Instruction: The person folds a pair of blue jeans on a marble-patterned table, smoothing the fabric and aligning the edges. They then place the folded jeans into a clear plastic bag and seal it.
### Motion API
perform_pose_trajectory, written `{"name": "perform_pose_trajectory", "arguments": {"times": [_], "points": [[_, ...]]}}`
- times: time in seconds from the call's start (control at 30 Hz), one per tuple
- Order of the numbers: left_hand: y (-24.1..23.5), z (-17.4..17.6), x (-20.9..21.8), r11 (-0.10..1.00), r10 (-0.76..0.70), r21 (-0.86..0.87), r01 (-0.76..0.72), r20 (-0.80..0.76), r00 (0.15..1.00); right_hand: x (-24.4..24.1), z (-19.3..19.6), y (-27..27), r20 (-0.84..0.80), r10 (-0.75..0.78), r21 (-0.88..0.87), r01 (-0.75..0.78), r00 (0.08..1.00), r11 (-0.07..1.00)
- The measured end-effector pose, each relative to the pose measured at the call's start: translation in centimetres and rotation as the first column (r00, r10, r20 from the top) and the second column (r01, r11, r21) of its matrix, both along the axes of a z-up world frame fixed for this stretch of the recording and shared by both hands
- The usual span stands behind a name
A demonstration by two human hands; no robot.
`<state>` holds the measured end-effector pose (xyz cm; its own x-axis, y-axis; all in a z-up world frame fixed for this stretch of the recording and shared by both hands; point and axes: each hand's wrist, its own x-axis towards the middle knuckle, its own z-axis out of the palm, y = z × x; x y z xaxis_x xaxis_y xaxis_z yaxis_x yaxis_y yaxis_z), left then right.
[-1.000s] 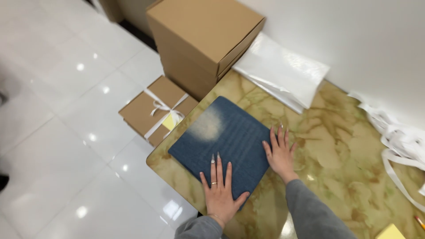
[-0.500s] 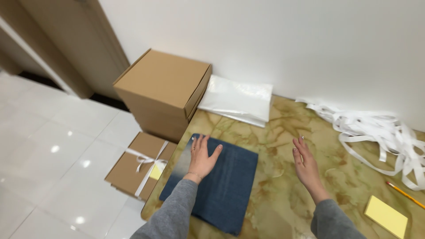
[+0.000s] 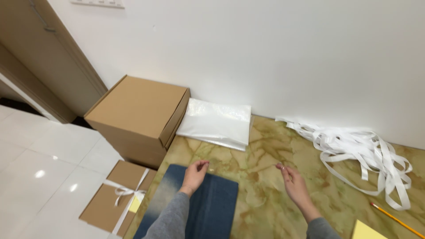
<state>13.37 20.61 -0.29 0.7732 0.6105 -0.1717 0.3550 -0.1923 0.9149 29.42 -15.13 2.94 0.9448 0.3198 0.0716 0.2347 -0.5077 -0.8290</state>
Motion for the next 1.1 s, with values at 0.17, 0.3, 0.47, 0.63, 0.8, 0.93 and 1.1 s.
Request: {"name": "perform_pose_trajectory", "arguments": {"times": [0.17, 0.3, 0.47, 0.63, 0.8, 0.93, 1.1], "points": [[3.4, 1.0, 3.5, 0.989, -0.102, 0.097, 0.108, -0.064, 0.993, 2.6, -1.8, 3.2, -0.047, 0.001, -0.062, -0.003, 0.999, 0.998], [7.9, -3.2, 7.5, 0.942, -0.082, 0.322, 0.092, -0.045, 0.996, 4.2, -3.3, 6.1, -0.062, -0.050, -0.157, 0.039, 0.997, 0.987], [11.2, -4.7, 10.5, 0.753, -0.171, 0.609, 0.249, -0.184, 0.968, 5.8, -5.5, 10.1, 0.019, -0.028, -0.074, 0.029, 0.999, 0.997], [12.6, -3.7, 12.4, 0.571, -0.308, 0.552, 0.607, -0.542, 0.782, 8.7, -9.9, 13.6, 0.088, -0.105, -0.152, 0.118, 0.990, 0.981], [14.2, -10.2, 14.1, 0.405, -0.281, 0.792, 0.457, -0.368, 0.886, 10.5, -13.6, 17.0, 0.100, -0.019, -0.193, 0.038, 0.995, 0.980], [15.0, -8.5, 14.8, 0.334, -0.306, 0.879, 0.341, -0.241, 0.921, 10.2, -11.7, 18.5, -0.008, -0.040, -0.168, 0.038, 0.999, 0.985], [15.5, -5.8, 18.8, 0.681, -0.179, 0.647, 0.343, -0.307, 0.935, 12.7, -13.1, 19.2, 0.121, -0.048, -0.190, 0.071, 0.991, 0.979]]}}
